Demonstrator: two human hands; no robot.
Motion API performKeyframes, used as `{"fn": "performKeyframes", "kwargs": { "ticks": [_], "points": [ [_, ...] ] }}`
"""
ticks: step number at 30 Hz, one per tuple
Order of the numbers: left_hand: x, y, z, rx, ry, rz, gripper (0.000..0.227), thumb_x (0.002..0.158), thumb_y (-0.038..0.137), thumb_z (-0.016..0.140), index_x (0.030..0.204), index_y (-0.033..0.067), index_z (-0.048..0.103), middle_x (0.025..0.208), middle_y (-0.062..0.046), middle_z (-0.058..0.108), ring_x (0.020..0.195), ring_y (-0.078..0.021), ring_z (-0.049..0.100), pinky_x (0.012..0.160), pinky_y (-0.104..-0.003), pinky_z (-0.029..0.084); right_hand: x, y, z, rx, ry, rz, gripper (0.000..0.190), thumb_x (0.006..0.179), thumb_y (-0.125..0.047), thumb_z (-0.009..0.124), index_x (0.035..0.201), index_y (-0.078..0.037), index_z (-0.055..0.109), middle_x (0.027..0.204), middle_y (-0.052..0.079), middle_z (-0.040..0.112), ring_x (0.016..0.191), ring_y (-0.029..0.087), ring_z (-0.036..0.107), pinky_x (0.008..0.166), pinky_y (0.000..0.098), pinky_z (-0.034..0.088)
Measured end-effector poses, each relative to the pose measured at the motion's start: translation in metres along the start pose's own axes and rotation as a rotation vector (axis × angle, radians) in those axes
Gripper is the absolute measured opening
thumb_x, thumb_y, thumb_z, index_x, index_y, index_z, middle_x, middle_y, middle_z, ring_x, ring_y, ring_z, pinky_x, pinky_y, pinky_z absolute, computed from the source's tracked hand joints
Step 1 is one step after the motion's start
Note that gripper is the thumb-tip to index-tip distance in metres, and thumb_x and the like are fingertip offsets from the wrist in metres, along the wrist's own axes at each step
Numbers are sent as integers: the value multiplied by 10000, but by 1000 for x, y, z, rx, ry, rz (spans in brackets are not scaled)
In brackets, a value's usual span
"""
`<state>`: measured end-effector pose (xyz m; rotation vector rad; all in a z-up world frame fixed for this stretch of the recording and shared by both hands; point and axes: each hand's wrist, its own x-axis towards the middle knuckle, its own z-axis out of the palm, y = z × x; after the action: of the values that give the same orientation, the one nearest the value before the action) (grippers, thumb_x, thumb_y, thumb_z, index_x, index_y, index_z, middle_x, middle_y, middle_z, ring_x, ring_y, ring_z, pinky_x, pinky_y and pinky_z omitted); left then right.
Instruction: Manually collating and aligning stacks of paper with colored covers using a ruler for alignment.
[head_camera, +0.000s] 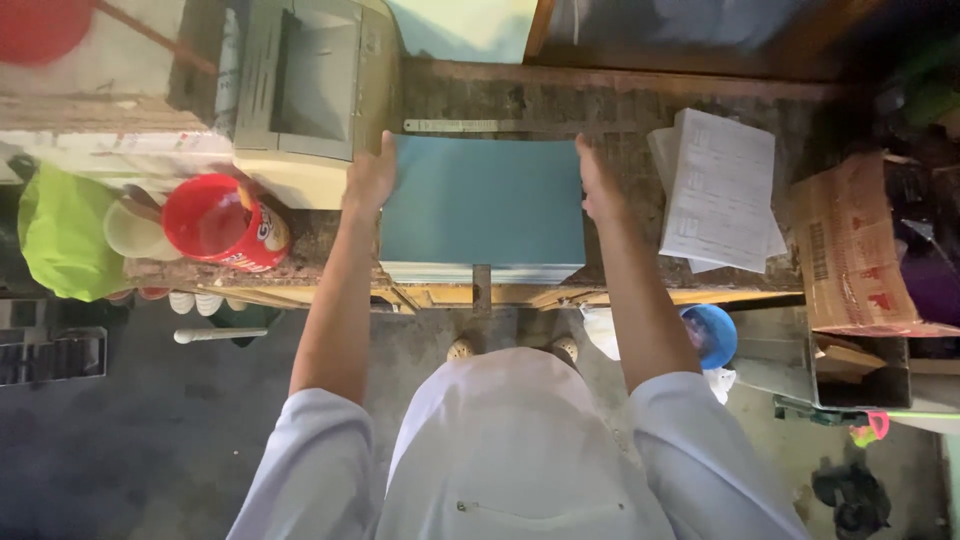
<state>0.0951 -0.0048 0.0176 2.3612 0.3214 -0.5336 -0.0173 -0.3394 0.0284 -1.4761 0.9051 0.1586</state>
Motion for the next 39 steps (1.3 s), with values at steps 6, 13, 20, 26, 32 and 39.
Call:
{"fn": "performKeyframes", "kwargs": {
  "ticks": [6,13,20,26,32,39],
  "points": [
    [-24,10,-11,-58,-14,-76,740,1047,650,295,1355,58,614,1194,-159,675,1129,-311,692,883,-506,545,10,14,-8,46,-52,4,1080,954,-806,471,1636,-42,130,1691,266,44,1561,441,24,1230,645,12],
    [0,-4,12,-71,-19,-19,667,1051,643,305,1150,116,703,887,-51,642,807,-181,678,664,-400,491,-21,3,-9,67,-105,6,1083,972,-768,406,1633,11,50,1686,292,-40,1552,476,-58,1226,647,-44],
    [-21,7,-4,-86,-14,-6,688,1046,655,312,1126,103,714,899,-70,665,807,-179,674,669,-409,483,-21,15,-10,80,-159,-14,1121,958,-798,348,1623,44,24,1675,315,-71,1545,493,-93,1237,634,-68],
    [-14,9,-2,-73,-2,-9,678,1062,636,277,1154,124,713,899,-65,660,821,-174,673,701,-405,490,-28,5,-16,104,-58,-41,1072,978,-764,399,1629,23,71,1686,291,-7,1559,451,-38,1228,625,-63],
    [-3,15,-4,-218,18,-59,736,1010,723,351,1338,132,642,1266,-118,669,1230,-308,640,956,-535,519,-8,0,-4,22,-26,-80,981,1011,-729,432,1616,1,179,1646,296,185,1525,495,150,1203,678,119],
    [4,10,9,-137,6,53,684,1057,639,225,1027,146,698,842,-52,609,815,-172,642,721,-418,471,-2,-6,-5,65,-48,-58,1049,975,-778,368,1621,13,130,1667,310,117,1549,482,89,1207,684,74]
  ]
}}
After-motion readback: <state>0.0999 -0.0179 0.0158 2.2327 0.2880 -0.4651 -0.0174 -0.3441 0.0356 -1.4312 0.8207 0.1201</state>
